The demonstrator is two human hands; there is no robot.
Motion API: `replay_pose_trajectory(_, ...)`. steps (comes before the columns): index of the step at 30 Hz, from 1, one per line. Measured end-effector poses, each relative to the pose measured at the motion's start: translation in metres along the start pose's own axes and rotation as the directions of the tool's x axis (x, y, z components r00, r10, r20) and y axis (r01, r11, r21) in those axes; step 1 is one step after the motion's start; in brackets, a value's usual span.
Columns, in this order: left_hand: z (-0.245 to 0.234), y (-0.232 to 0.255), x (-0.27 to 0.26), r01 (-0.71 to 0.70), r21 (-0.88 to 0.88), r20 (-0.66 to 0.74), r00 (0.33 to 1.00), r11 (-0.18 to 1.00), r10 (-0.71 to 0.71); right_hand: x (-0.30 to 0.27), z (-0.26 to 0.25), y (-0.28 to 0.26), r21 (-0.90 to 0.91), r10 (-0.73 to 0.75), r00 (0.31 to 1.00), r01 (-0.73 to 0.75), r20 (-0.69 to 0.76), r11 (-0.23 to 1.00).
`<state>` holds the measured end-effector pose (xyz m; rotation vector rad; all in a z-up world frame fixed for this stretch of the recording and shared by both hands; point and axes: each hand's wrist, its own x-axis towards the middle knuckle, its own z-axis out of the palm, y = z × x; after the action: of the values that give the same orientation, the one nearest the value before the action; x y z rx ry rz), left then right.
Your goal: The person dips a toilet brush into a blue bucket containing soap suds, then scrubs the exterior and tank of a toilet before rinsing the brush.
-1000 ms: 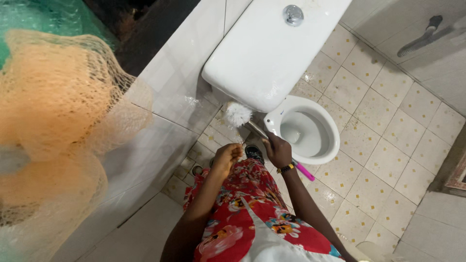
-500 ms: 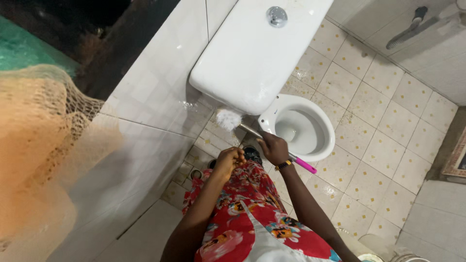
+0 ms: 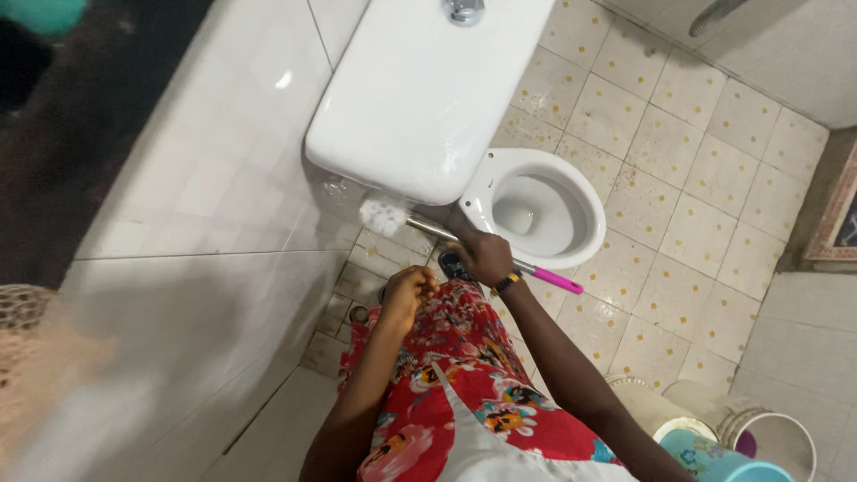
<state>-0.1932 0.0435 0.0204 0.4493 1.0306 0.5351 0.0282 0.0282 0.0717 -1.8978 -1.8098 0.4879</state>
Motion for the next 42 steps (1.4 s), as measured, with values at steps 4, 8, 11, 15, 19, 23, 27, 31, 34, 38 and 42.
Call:
replay_pose_trajectory(4, 0.002, -0.003, -0.003, -0.04, 0.028, 0.061, 0.997, 0.999, 0.038, -0.009, 0.012, 0.008, -0.135, 0.182, 0.973, -0.163, 0.144, 0.977)
replay_pose_trajectory(8, -0.001, -0.003, -0.006, 0.054, 0.099, 0.036, 0.998, 0.994, -0.057, -0.035, -0.024, 0.014, 0.097, 0.062, 0.998, -0.058, -0.033, 0.994)
replay_pose_trajectory(11, 0.004, 0.0, -0.005, 0.039, 0.11, 0.084, 0.995, 0.993, -0.048, -0.048, -0.064, 0.019, 0.063, 0.048, 0.995, -0.043, -0.084, 0.997)
replay_pose_trajectory(15, 0.015, 0.005, -0.002, 0.006, 0.14, 0.158, 0.987, 0.99, -0.028, -0.039, -0.069, 0.021, 0.041, 0.011, 0.998, -0.008, -0.058, 0.999)
replay_pose_trajectory(19, 0.012, 0.008, 0.005, 0.014, 0.155, 0.138, 0.99, 0.988, -0.036, 0.001, -0.022, 0.002, 0.017, -0.135, 0.985, 0.137, -0.112, 0.99)
replay_pose_trajectory(23, 0.007, 0.003, 0.01, 0.043, 0.09, 0.127, 0.99, 0.995, -0.054, 0.017, -0.006, -0.022, -0.091, -0.057, 0.997, 0.052, -0.051, 0.994)
replay_pose_trajectory(27, 0.006, 0.004, 0.008, 0.038, 0.078, 0.078, 0.996, 0.996, -0.044, -0.017, -0.033, -0.011, -0.055, -0.066, 0.99, 0.059, -0.124, 0.997)
replay_pose_trajectory(31, 0.004, 0.005, 0.015, 0.042, 0.022, 0.075, 0.996, 0.999, -0.043, -0.053, -0.068, 0.001, -0.043, 0.028, 0.992, -0.034, -0.122, 0.998)
replay_pose_trajectory(34, 0.007, 0.004, 0.019, 0.032, 0.014, 0.072, 0.997, 0.999, -0.033, -0.037, -0.054, -0.003, -0.007, 0.074, 0.996, -0.075, -0.054, 0.997)
replay_pose_trajectory(38, 0.014, 0.007, 0.021, 0.025, 0.008, 0.043, 0.999, 1.0, -0.026, 0.001, -0.02, -0.031, -0.002, -0.113, 0.978, 0.114, -0.176, 0.993)
replay_pose_trajectory(42, 0.014, 0.006, 0.024, 0.027, -0.025, 0.047, 0.999, 0.999, -0.026, -0.004, -0.022, -0.037, -0.036, -0.013, 0.996, 0.01, -0.093, 0.999)
